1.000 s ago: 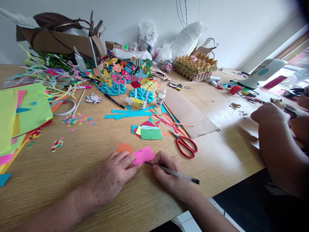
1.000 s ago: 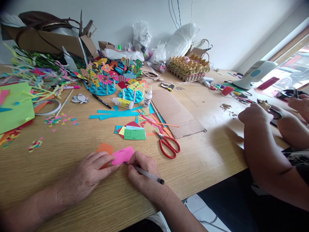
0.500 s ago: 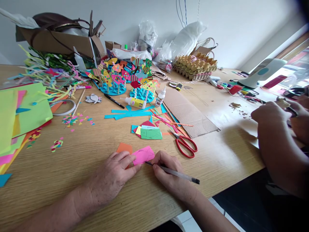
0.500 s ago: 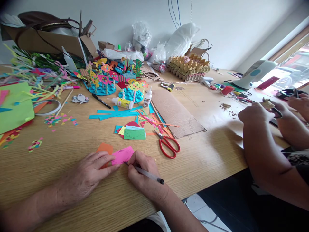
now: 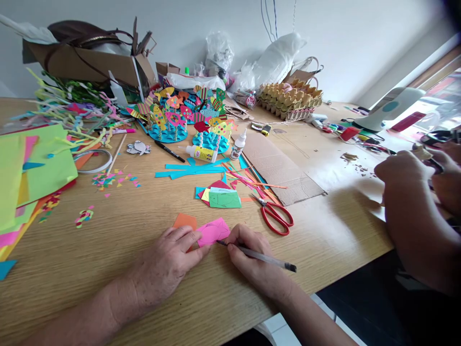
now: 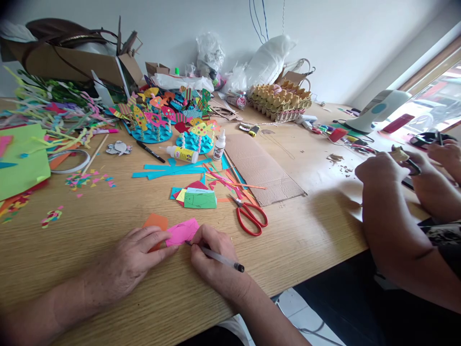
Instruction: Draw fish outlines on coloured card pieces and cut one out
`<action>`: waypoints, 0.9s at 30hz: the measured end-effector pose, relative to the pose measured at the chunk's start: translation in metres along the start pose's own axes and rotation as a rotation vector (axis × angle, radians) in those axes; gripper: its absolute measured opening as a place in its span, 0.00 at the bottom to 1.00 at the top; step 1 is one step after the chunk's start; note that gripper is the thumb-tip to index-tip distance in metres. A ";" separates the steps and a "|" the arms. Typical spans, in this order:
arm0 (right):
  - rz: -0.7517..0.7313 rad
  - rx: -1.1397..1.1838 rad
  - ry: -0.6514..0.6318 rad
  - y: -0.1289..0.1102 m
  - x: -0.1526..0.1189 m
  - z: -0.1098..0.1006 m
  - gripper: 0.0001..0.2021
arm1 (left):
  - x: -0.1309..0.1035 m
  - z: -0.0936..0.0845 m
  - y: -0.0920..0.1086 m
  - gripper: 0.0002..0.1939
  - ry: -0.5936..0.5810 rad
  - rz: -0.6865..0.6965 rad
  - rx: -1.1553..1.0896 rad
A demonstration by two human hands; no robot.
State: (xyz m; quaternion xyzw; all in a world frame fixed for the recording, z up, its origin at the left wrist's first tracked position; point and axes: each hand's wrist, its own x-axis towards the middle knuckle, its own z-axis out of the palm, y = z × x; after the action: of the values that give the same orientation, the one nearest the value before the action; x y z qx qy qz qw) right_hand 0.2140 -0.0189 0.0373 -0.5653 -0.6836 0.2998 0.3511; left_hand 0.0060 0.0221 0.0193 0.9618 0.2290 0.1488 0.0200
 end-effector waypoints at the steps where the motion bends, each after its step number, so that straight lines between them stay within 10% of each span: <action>1: -0.005 -0.002 0.001 0.000 0.000 0.000 0.06 | 0.000 0.000 0.000 0.17 0.003 0.002 0.002; 27: -0.010 -0.029 0.022 0.003 -0.001 0.001 0.06 | -0.002 0.002 -0.001 0.18 0.006 0.000 -0.006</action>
State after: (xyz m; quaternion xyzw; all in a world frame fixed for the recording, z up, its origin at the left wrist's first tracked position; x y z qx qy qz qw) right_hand 0.2152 -0.0196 0.0344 -0.5704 -0.6867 0.2818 0.3518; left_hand 0.0046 0.0218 0.0169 0.9612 0.2288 0.1524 0.0221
